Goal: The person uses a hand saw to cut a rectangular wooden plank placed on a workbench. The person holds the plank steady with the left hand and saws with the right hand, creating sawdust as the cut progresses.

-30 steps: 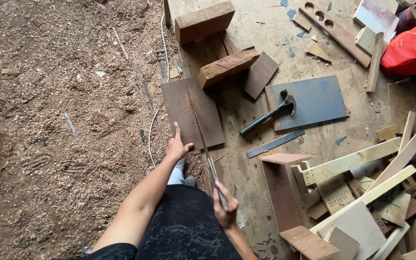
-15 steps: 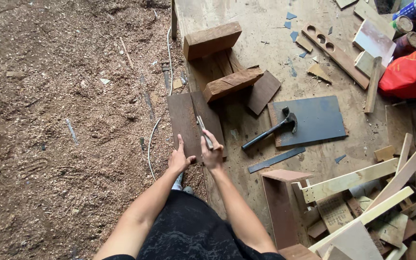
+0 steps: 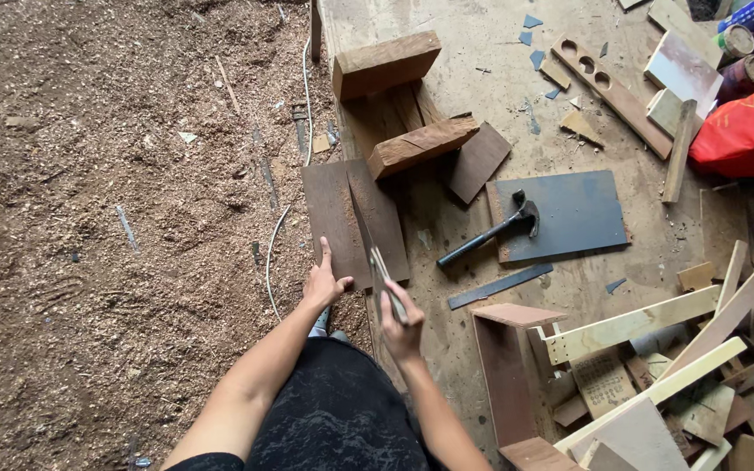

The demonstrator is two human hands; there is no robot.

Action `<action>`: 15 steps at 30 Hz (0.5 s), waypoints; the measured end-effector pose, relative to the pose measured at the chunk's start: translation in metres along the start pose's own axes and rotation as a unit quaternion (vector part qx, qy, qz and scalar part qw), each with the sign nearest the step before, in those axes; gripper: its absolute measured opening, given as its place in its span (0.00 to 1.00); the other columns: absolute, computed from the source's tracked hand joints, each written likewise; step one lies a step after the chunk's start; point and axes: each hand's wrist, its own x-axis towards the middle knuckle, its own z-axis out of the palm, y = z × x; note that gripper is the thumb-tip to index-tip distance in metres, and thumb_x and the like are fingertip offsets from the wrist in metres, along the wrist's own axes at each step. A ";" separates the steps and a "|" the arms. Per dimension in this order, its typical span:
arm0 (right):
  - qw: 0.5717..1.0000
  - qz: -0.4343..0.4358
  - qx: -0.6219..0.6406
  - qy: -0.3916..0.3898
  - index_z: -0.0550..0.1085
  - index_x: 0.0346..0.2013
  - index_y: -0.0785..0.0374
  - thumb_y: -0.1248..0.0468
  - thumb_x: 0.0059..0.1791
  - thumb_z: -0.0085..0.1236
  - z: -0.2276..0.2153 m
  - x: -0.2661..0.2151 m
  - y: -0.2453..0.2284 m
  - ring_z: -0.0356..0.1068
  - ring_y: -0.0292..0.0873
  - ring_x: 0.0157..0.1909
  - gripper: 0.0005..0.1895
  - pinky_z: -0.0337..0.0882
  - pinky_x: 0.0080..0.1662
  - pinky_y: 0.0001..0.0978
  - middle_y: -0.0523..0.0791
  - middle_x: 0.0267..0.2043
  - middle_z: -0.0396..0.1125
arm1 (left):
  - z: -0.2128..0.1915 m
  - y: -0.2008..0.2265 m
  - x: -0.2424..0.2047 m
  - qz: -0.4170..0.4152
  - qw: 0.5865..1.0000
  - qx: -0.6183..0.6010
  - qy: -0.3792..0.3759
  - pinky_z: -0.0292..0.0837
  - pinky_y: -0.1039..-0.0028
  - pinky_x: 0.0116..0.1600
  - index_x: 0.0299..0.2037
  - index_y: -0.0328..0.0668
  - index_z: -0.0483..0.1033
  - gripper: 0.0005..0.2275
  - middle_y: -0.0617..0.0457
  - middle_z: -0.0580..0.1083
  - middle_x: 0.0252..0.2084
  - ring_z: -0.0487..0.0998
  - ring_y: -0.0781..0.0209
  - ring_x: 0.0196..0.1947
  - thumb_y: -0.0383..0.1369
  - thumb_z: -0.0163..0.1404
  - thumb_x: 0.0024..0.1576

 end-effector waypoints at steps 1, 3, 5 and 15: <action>1.000 -0.005 -0.017 0.004 0.73 0.58 0.61 0.65 0.55 0.51 0.011 0.029 0.004 0.69 0.32 0.18 0.16 0.67 0.21 0.26 0.45 0.26 0.75 | 0.001 0.000 0.001 -0.006 1.000 -0.002 -0.005 0.71 0.53 0.57 0.75 0.67 0.17 0.57 0.30 0.71 0.51 0.76 0.35 0.51 0.45 0.63 0.52; 0.989 -0.125 -0.054 0.052 0.74 0.58 0.62 0.65 0.56 0.53 0.032 0.075 0.006 0.72 0.31 0.23 0.15 0.70 0.22 0.24 0.45 0.29 0.76 | 0.000 0.000 0.004 -0.018 1.000 -0.007 -0.013 0.72 0.55 0.58 0.75 0.68 0.18 0.57 0.30 0.72 0.51 0.78 0.37 0.51 0.45 0.63 0.51; 0.999 -0.034 -0.024 0.009 0.73 0.59 0.61 0.65 0.55 0.52 0.046 0.102 0.001 0.68 0.32 0.19 0.17 0.67 0.18 0.25 0.45 0.26 0.74 | -0.002 -0.003 0.005 -0.011 1.000 -0.008 -0.009 0.72 0.55 0.57 0.75 0.69 0.19 0.57 0.30 0.72 0.52 0.77 0.36 0.51 0.44 0.64 0.51; 0.998 0.010 -0.052 -0.015 0.73 0.56 0.67 0.67 0.54 0.50 -0.033 -0.058 -0.036 0.70 0.32 0.14 0.16 0.65 0.16 0.22 0.47 0.27 0.77 | -0.013 -0.002 0.001 0.010 1.000 0.012 -0.013 0.73 0.56 0.56 0.75 0.68 0.19 0.56 0.30 0.74 0.47 0.78 0.37 0.47 0.45 0.64 0.52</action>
